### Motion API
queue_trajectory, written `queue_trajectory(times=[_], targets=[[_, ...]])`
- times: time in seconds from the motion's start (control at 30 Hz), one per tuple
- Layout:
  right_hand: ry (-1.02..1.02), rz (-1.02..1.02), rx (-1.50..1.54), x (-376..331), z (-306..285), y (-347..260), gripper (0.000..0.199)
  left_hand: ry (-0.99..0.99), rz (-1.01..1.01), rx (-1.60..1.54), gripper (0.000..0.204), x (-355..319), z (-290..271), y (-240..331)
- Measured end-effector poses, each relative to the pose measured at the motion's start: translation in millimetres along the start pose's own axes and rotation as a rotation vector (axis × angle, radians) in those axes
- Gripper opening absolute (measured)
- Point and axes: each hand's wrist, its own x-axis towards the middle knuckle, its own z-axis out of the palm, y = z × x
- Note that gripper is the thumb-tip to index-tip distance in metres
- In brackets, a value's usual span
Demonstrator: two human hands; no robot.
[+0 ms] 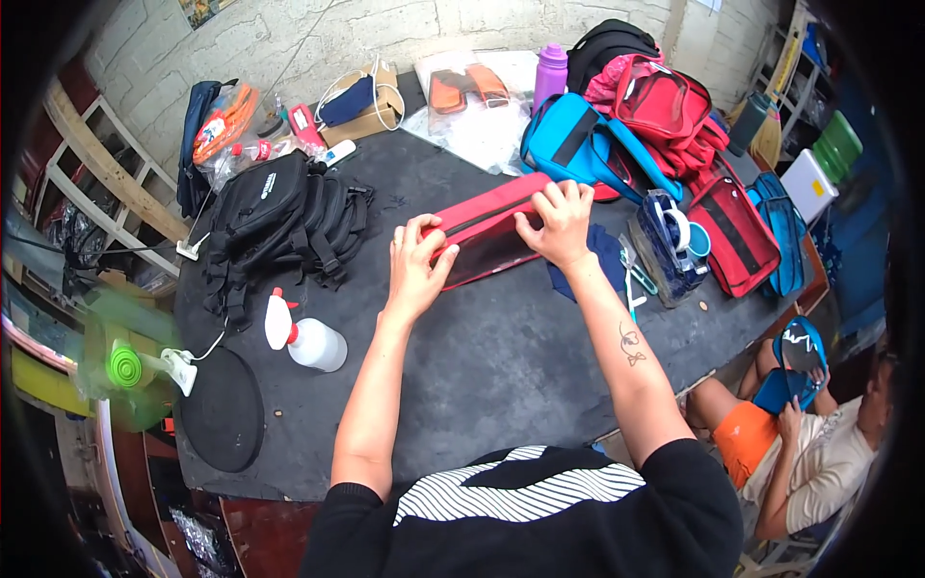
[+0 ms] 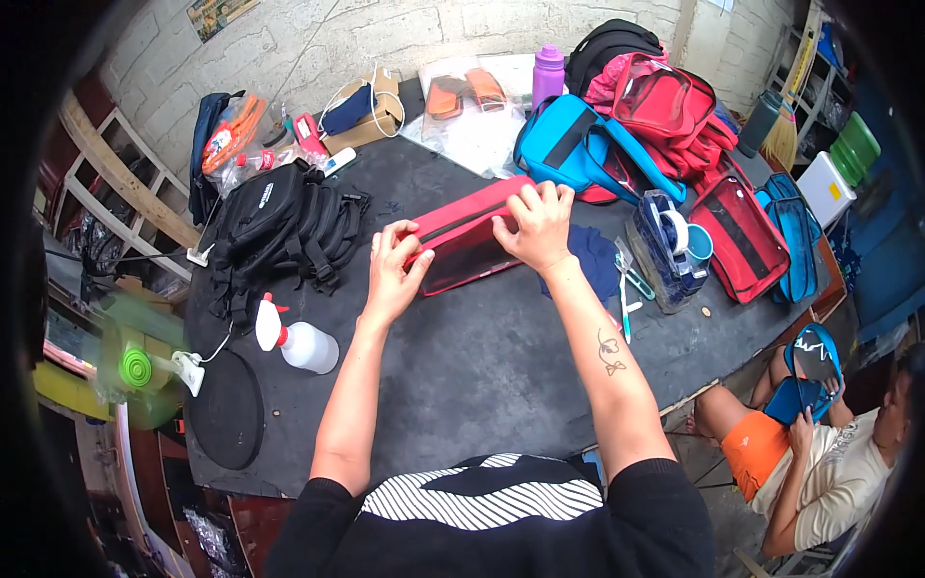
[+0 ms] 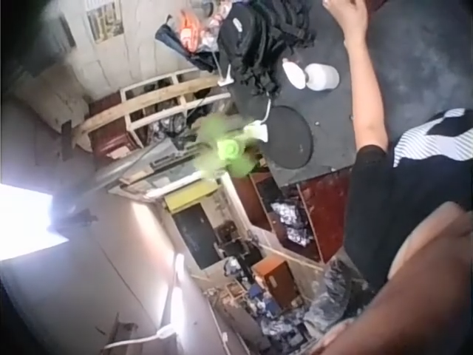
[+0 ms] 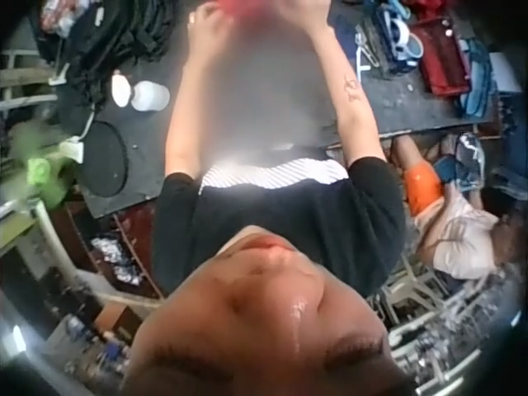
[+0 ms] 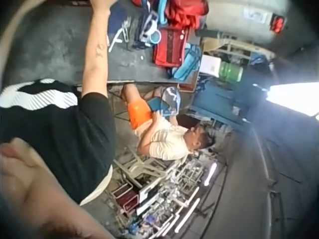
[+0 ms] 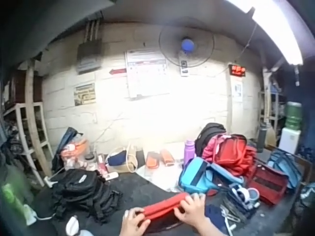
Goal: Cleaning and inspecting small plastic-windowed bags using a cloth and cleaning spray.
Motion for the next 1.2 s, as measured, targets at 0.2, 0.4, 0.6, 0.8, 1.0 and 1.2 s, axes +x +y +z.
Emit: queue_trajectory(times=[0.2, 0.4, 0.6, 0.8, 1.0, 1.2], targets=[[0.104, 0.116, -0.027, -14, 19, 1, 0.025, 0.022, -0.121, 0.028, 0.016, 7, 8, -9], [-0.245, 0.319, 0.586, -26, 11, 44, 0.029, -0.197, -0.001, -0.083, 0.022, 11, -13, -24], [0.007, 1.079, 1.319, -58, 14, 59, 0.088, 0.543, -0.339, -0.692, 0.062, -38, 9, -59], [-0.369, 0.957, 1.651, -51, 22, 37, 0.098, 0.118, -0.437, -1.239, 0.073, -34, 36, -61], [-0.329, 1.084, 1.245, -85, 23, 58, 0.075, 0.078, -0.634, -0.877, 0.093, -64, 20, -90], [-0.417, 0.879, 0.448, -104, 33, 20, 0.04, -0.034, -0.541, -0.602, 0.079, -80, 57, -104]])
